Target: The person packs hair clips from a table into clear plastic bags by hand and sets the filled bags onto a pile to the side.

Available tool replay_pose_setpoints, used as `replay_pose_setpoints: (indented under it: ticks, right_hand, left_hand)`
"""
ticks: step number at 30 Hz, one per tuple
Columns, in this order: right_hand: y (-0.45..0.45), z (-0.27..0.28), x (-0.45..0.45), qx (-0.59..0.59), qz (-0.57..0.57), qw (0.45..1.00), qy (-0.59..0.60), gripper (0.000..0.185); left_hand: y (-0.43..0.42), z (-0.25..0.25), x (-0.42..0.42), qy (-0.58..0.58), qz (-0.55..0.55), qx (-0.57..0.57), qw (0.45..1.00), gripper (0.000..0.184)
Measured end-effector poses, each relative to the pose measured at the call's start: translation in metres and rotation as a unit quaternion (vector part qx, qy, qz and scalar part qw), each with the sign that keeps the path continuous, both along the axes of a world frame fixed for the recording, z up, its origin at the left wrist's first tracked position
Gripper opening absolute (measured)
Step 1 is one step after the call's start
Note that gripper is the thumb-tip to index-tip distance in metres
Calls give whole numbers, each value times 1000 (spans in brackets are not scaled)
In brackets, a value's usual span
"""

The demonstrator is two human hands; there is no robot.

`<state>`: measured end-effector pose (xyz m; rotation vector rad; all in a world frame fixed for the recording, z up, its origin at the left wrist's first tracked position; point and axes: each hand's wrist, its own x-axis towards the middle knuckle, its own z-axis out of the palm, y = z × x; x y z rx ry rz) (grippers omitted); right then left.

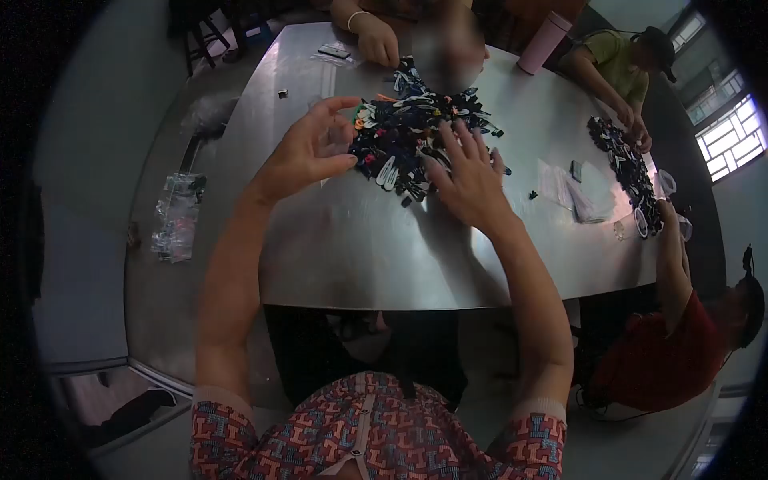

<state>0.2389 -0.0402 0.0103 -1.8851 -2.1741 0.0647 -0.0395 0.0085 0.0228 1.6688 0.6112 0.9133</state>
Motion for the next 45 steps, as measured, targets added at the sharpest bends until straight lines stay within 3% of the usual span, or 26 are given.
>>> replay_pose_setpoints:
  ticks: [4, 6, 14, 17, 20, 22, 23, 24, 26, 27, 29, 31, 33, 37, 41, 45]
  right_hand:
    - [-32, -25, 38, -35, -44, 997, -44, 74]
    - [-38, -36, 36, 5, -31, 998, -45, 73]
    - [24, -52, -43, 79, 51, 994, 57, 73]
    - [53, -51, -51, 66, 108, 975, 181, 69]
    - [58, -15, -43, -100, 146, 875, 451, 59]
    - [52, -1, -33, -72, 106, 877, 462, 57]
    - [56, -7, -20, -66, 128, 863, 485, 48]
    - [55, -7, -10, -67, 127, 863, 485, 48]
    - [50, -9, 6, -100, 127, 913, 374, 32]
    - [53, -15, 11, -26, 144, 950, 277, 26]
    - [60, -23, 24, 1, 94, 980, 177, 27]
    - [60, -20, 30, 64, 100, 975, 187, 24]
    - [53, -2, 36, -52, 72, 967, 240, 22]
    - [39, 9, 26, -157, 148, 953, 212, 15]
    - [29, 16, 6, -182, 81, 971, 131, 20]
    - [34, 5, 14, -184, 120, 957, 187, 20]
  left_hand:
    - [3, -10, 4, -1, -4, 20, 1000, 74]
    - [-2, -9, 6, -21, -8, -5, 1000, 75]
    - [6, -16, 1, -13, -7, -4, 1000, 75]
    - [11, -23, 0, -14, -8, 9, 1000, 74]
    - [10, -24, 1, -11, -7, 1, 1000, 74]
    - [9, -22, 1, -10, -9, -18, 1000, 73]
    - [9, -21, 2, -5, -10, -22, 1000, 73]
    - [8, -21, 3, 0, -10, -26, 1000, 73]
    - [6, -23, 5, 0, -11, -22, 1000, 73]
    - [6, -24, 6, 0, -14, -17, 1000, 72]
    - [4, -26, 7, 16, -20, -16, 1000, 72]
    - [4, -28, 9, 28, -26, -11, 999, 73]
    - [3, -29, 9, 40, -39, -31, 998, 72]
    - [-1, -25, 11, 68, -29, -40, 996, 73]
    - [0, -32, 13, 59, -22, -10, 998, 70]
    - [-1, -33, 14, 77, -22, -1, 997, 70]
